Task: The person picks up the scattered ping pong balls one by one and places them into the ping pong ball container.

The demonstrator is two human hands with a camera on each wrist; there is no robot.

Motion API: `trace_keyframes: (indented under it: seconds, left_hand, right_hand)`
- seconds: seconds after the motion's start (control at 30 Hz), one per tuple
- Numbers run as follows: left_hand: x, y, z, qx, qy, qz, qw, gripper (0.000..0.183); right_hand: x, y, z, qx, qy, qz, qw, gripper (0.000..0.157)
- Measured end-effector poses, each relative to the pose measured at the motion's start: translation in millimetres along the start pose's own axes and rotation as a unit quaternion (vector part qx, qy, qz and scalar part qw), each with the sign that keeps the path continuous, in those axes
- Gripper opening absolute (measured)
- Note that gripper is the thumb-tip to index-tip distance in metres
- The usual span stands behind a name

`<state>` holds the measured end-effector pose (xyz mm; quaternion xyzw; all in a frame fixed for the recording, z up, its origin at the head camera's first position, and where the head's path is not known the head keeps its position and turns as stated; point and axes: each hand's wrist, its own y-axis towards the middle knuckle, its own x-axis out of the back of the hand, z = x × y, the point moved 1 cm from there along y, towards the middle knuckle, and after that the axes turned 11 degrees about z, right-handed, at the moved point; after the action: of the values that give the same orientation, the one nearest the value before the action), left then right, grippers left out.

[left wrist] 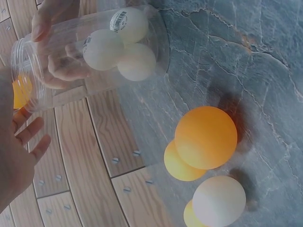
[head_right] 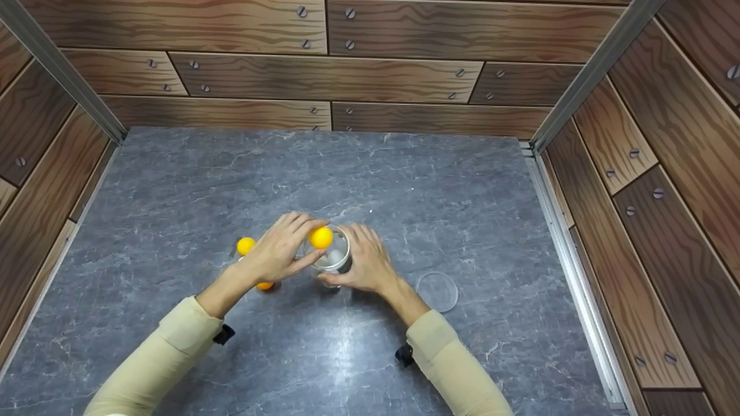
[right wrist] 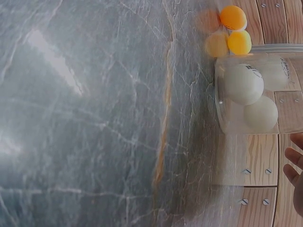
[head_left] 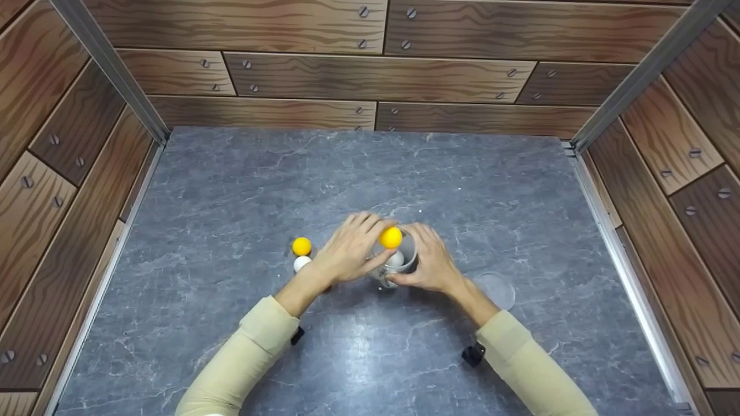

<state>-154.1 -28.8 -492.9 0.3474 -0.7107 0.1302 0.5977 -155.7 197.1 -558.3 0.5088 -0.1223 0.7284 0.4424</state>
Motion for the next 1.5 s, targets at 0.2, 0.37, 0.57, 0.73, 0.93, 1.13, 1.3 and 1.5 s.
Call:
trace_keyframes:
  seconds: [0.2,0.37,0.57,0.73,0.93,1.13,1.3,1.5]
  left_hand:
    - [-1.2,0.6,0.4,0.001,-0.005,0.006,1.0,0.052]
    - [-2.1,0.2,1.1,-0.001,-0.008,0.006,0.9999,0.052]
    - [-2.3,-0.3,1.6,-0.006,0.002,0.005,1.0,0.051]
    - [-2.3,-0.3,1.4,-0.01,0.002,0.001,0.9999,0.05]
    - [-1.1,-1.8,1.4,-0.019,0.0,-0.012,0.9997,0.05]
    - [1.5,-3.7,1.9,-0.015,-0.001,-0.001,0.9999,0.054]
    - [5.2,-6.2,2.8,-0.012,-0.003,0.006,0.9999,0.056]
    - [9.1,-11.6,5.8,0.001,-0.006,0.017,0.9998,0.062]
  right_hand:
    - [-0.4,0,-1,0.005,-0.004,-0.002,1.0,0.096]
    - [-0.2,0,0,0.009,-0.006,-0.004,1.0,0.096]
    - [-0.2,0,-1,0.009,-0.006,-0.004,1.0,0.094]
    - [-0.4,0,-1,0.009,-0.006,-0.003,1.0,0.092]
    - [-0.6,1,-1,0.008,-0.002,-0.002,1.0,0.091]
    - [0.1,1,-1,0.005,-0.001,0.003,1.0,0.092]
    - [0.2,1,-1,-0.001,0.003,0.009,1.0,0.092]
    - [0.2,1,0,-0.01,0.01,0.014,1.0,0.095]
